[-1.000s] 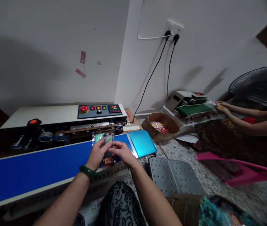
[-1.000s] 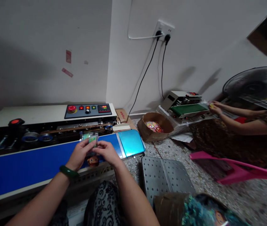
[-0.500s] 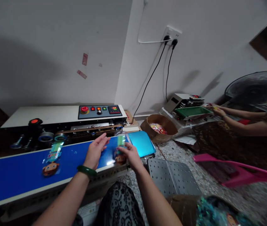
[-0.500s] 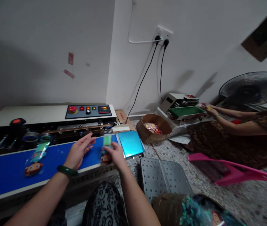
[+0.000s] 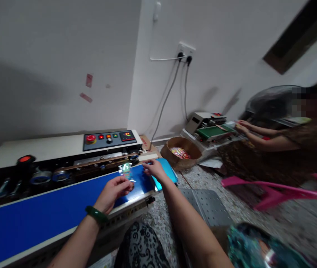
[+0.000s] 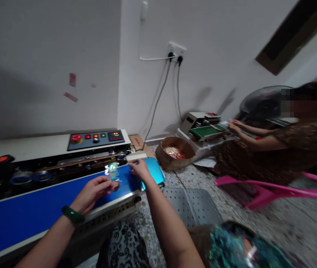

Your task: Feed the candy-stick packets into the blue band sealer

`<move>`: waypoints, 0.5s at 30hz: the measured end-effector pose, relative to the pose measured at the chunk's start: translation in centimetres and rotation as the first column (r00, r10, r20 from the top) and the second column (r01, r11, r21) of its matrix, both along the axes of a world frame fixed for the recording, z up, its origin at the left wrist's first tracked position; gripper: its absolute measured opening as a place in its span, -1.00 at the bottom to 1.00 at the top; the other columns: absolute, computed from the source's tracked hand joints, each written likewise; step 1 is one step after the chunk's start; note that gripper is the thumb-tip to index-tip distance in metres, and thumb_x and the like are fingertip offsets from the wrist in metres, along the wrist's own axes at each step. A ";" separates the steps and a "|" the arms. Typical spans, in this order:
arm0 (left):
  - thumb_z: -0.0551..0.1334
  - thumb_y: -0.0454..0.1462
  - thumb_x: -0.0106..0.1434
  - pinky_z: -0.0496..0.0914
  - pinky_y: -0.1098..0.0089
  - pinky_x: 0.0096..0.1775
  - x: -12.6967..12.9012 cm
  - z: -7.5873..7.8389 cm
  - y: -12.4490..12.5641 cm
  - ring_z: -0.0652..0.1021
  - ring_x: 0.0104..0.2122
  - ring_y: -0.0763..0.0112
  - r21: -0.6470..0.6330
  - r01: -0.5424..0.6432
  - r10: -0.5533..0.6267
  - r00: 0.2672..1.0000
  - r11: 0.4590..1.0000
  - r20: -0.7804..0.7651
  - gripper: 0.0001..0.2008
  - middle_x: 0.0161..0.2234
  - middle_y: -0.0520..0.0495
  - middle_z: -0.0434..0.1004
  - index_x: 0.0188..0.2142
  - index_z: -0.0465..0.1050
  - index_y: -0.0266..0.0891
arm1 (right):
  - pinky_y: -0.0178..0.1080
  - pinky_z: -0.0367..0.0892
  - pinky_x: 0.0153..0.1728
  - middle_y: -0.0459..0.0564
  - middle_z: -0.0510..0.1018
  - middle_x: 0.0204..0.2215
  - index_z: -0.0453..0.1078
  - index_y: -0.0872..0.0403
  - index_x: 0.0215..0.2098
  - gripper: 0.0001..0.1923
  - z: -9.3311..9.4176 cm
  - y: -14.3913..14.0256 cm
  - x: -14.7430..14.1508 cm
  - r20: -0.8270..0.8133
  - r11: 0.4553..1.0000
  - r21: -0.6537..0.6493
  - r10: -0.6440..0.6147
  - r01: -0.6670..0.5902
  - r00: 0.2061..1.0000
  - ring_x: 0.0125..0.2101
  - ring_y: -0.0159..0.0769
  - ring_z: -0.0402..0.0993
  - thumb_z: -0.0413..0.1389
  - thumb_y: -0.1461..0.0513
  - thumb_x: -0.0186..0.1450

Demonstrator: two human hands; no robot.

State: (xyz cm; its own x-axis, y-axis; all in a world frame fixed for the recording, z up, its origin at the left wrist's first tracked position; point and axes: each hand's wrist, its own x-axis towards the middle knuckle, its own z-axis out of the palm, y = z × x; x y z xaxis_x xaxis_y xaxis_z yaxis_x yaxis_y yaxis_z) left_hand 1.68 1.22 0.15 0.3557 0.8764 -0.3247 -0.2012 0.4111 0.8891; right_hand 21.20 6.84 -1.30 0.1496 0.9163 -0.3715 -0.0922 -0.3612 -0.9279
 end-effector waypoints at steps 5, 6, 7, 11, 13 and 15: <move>0.37 -0.17 -0.14 0.38 0.45 -0.39 0.9 0.1 -1.3 0.51 -0.38 0.35 -0.079 0.151 -0.158 0.982 0.985 -0.104 -0.74 -0.39 -0.11 0.52 -0.45 0.46 -0.26 | -0.30 0.39 -0.52 -0.05 0.44 -0.26 0.17 -0.03 0.00 -0.38 9.7 -5.0 11.4 -0.022 0.862 0.455 -0.241 0.224 0.970 -0.47 -0.38 0.45 0.24 0.24 -0.02; 0.38 -0.17 -0.17 0.39 0.45 -0.38 1.2 0.0 -1.6 0.52 -0.37 0.34 -0.088 0.175 -0.186 0.974 0.981 -0.127 -0.71 -0.37 -0.11 0.53 -0.44 0.47 -0.25 | -0.31 0.39 -0.51 -0.06 0.42 -0.24 0.13 -0.03 0.04 -0.32 11.6 -6.5 14.5 0.051 0.807 0.509 -0.374 0.298 0.926 -0.46 -0.41 0.44 0.24 0.26 -0.03; 0.40 -0.17 -0.21 0.39 0.45 -0.36 1.6 -0.1 -1.9 0.52 -0.36 0.32 -0.102 0.200 -0.214 0.965 0.974 -0.150 -0.68 -0.37 -0.10 0.54 -0.42 0.47 -0.24 | -0.32 0.37 -0.52 -0.06 0.41 -0.24 0.11 -0.01 0.05 -0.29 13.1 -8.1 17.6 0.162 0.786 0.523 -0.472 0.330 0.867 -0.48 -0.44 0.42 0.25 0.29 -0.04; 0.42 -0.12 -0.30 0.39 0.48 -0.33 3.0 -0.4 -3.2 0.53 -0.30 0.31 -0.184 0.312 -0.349 0.909 0.932 -0.228 -0.55 -0.36 -0.03 0.57 -0.35 0.47 -0.20 | -0.33 0.36 -0.48 -0.04 0.45 -0.40 0.32 0.18 -0.15 -0.50 15.1 -16.7 26.6 0.649 0.966 0.097 -0.245 0.241 0.720 -0.53 -0.47 0.36 0.27 0.32 -0.08; 0.42 -0.08 -0.35 0.40 0.51 -0.33 3.4 -0.4 -3.6 0.52 -0.26 0.28 -0.227 0.349 -0.401 0.880 0.909 -0.254 -0.48 -0.33 -0.03 0.57 -0.32 0.46 -0.18 | -0.27 0.38 -0.42 0.01 0.48 -0.39 0.35 0.17 -0.16 -0.49 13.7 -21.5 28.6 0.721 0.958 -0.238 0.064 0.160 0.690 -0.48 -0.38 0.40 0.29 0.30 -0.10; 0.42 -0.05 -0.39 0.41 0.53 -0.33 3.7 -0.5 -3.8 0.51 -0.22 0.27 -0.249 0.352 -0.414 0.870 0.902 -0.268 -0.43 -0.29 -0.02 0.57 -0.30 0.44 -0.15 | -0.16 0.38 -0.31 0.07 0.49 -0.29 0.31 0.14 -0.07 -0.37 11.2 -26.1 29.5 0.750 0.875 -0.458 0.287 0.156 0.596 -0.36 -0.22 0.43 0.30 0.28 -0.13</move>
State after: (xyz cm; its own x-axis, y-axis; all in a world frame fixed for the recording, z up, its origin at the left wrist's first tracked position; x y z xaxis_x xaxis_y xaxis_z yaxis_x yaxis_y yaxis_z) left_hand 5.40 -2.63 -0.31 0.5060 0.6038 -0.6160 0.2766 0.5628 0.7789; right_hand 50.66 -19.28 9.86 0.5249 0.6994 -0.4850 0.6193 -0.7047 -0.3461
